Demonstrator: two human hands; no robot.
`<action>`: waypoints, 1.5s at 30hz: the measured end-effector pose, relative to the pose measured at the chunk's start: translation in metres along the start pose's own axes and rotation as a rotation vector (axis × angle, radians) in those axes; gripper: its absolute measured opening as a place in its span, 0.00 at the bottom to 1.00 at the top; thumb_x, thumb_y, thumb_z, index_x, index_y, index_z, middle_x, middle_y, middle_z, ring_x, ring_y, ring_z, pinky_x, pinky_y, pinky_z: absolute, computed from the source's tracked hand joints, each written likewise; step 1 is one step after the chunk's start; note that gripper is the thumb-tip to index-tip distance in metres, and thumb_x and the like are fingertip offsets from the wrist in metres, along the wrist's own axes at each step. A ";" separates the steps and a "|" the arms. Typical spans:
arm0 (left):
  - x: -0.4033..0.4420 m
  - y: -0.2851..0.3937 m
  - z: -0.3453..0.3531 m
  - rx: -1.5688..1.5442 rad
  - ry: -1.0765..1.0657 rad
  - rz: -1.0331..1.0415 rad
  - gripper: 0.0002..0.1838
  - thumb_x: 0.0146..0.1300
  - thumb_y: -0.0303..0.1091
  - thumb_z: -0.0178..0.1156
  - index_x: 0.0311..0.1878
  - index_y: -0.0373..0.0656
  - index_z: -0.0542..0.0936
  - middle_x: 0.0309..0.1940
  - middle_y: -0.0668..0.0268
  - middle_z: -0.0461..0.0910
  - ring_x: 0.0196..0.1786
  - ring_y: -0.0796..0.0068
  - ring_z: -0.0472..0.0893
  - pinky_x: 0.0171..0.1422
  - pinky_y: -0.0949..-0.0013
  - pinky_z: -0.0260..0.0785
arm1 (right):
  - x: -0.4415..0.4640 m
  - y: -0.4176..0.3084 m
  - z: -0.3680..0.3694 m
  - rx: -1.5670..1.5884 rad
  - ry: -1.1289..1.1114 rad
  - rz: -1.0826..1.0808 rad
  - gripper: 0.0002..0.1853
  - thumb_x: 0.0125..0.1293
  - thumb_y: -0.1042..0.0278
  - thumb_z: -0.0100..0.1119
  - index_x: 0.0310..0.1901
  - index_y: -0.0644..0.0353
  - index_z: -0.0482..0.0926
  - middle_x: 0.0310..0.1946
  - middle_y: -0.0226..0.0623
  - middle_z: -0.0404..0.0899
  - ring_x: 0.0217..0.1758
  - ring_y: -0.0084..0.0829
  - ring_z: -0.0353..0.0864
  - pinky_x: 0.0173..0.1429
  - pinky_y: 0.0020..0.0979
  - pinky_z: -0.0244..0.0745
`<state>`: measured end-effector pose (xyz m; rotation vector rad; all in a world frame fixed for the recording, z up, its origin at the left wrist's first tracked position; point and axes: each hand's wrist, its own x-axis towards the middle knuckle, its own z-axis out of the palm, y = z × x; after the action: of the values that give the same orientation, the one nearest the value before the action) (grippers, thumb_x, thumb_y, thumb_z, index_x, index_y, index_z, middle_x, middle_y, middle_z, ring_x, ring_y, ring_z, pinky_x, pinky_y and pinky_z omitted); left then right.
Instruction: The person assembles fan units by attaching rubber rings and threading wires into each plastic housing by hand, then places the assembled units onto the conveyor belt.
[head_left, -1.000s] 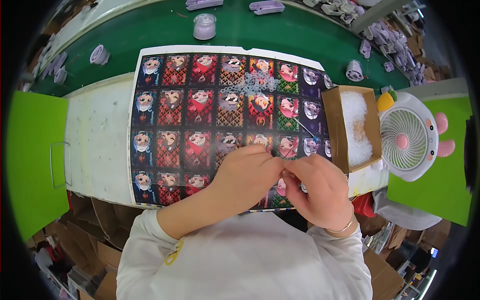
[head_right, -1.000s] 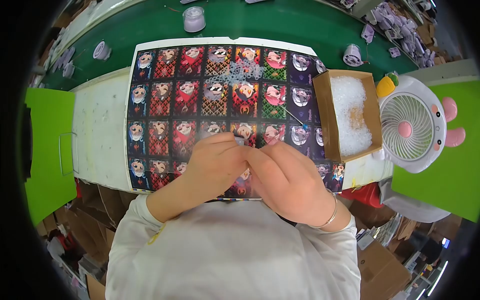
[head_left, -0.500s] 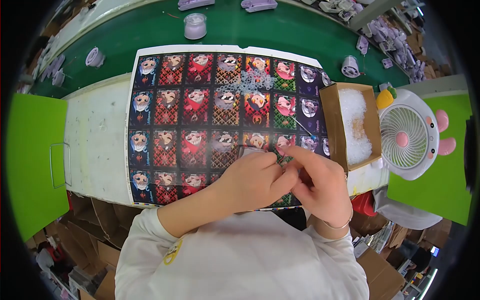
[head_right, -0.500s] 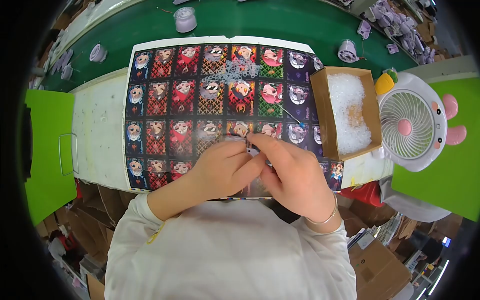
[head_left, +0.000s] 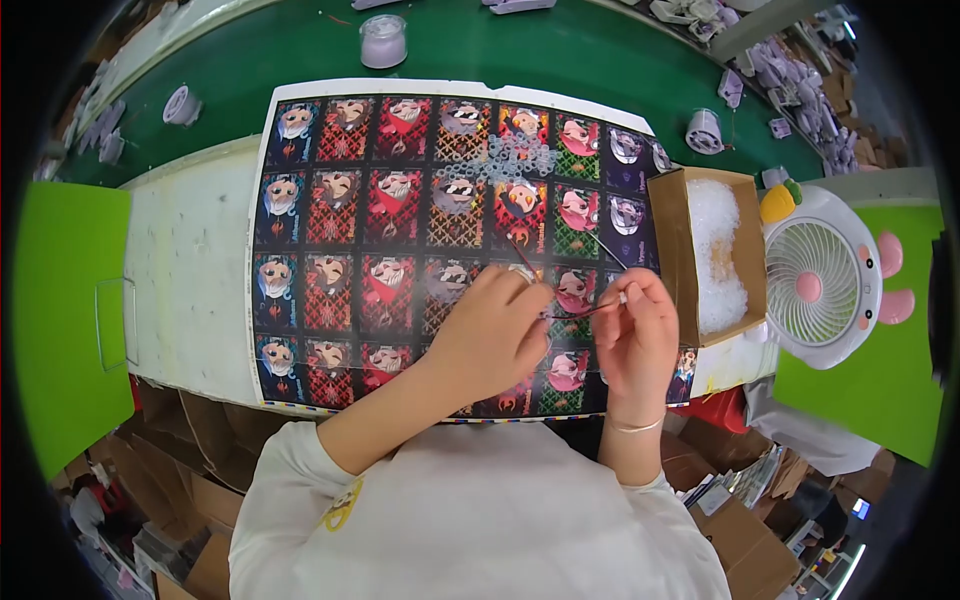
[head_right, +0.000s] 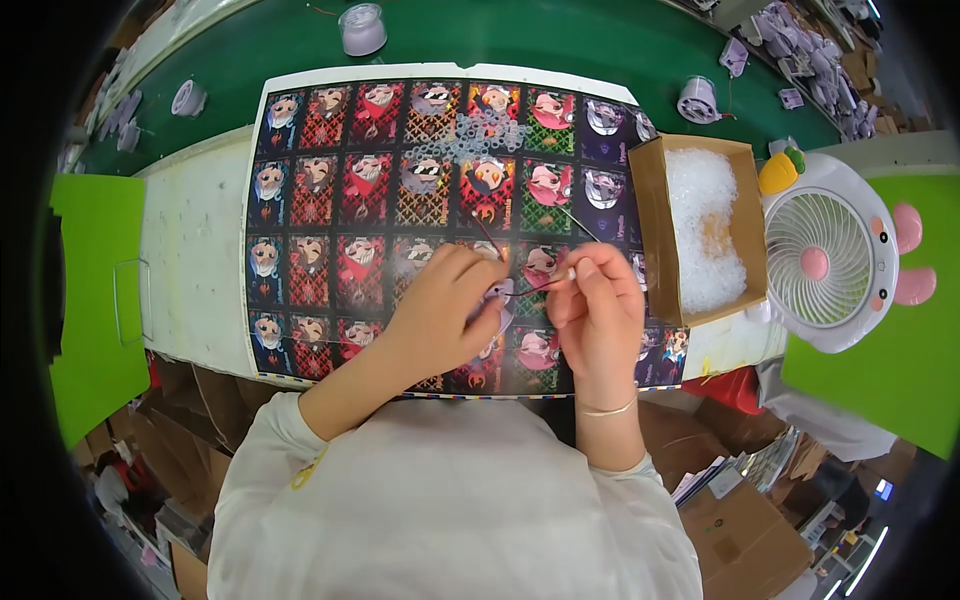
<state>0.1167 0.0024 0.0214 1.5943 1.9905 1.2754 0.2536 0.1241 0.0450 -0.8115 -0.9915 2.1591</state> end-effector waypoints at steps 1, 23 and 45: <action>-0.002 -0.004 0.002 -0.056 0.002 -0.039 0.13 0.53 0.25 0.62 0.44 0.37 0.78 0.40 0.56 0.77 0.46 0.52 0.76 0.51 0.55 0.70 | 0.000 0.006 -0.004 0.014 -0.024 0.042 0.04 0.71 0.78 0.52 0.43 0.64 0.76 0.29 0.36 0.81 0.22 0.18 0.72 0.25 0.19 0.65; -0.007 -0.013 0.011 -0.242 0.041 -0.066 0.18 0.49 0.23 0.60 0.46 0.37 0.83 0.36 0.56 0.82 0.39 0.54 0.80 0.45 0.58 0.73 | 0.003 -0.011 0.017 -1.262 -0.599 -0.460 0.09 0.59 0.83 0.60 0.42 0.65 0.80 0.34 0.44 0.78 0.34 0.45 0.79 0.38 0.39 0.75; -0.008 -0.008 0.015 -0.217 0.056 -0.173 0.15 0.54 0.22 0.60 0.47 0.36 0.83 0.40 0.54 0.84 0.43 0.53 0.81 0.51 0.57 0.73 | -0.037 0.018 0.006 -1.241 -0.104 -0.352 0.04 0.65 0.80 0.60 0.36 0.64 0.74 0.26 0.43 0.74 0.26 0.41 0.75 0.30 0.37 0.69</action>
<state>0.1248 0.0018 0.0041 1.2715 1.8999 1.4259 0.2666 0.0845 0.0434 -0.9103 -2.3593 1.1244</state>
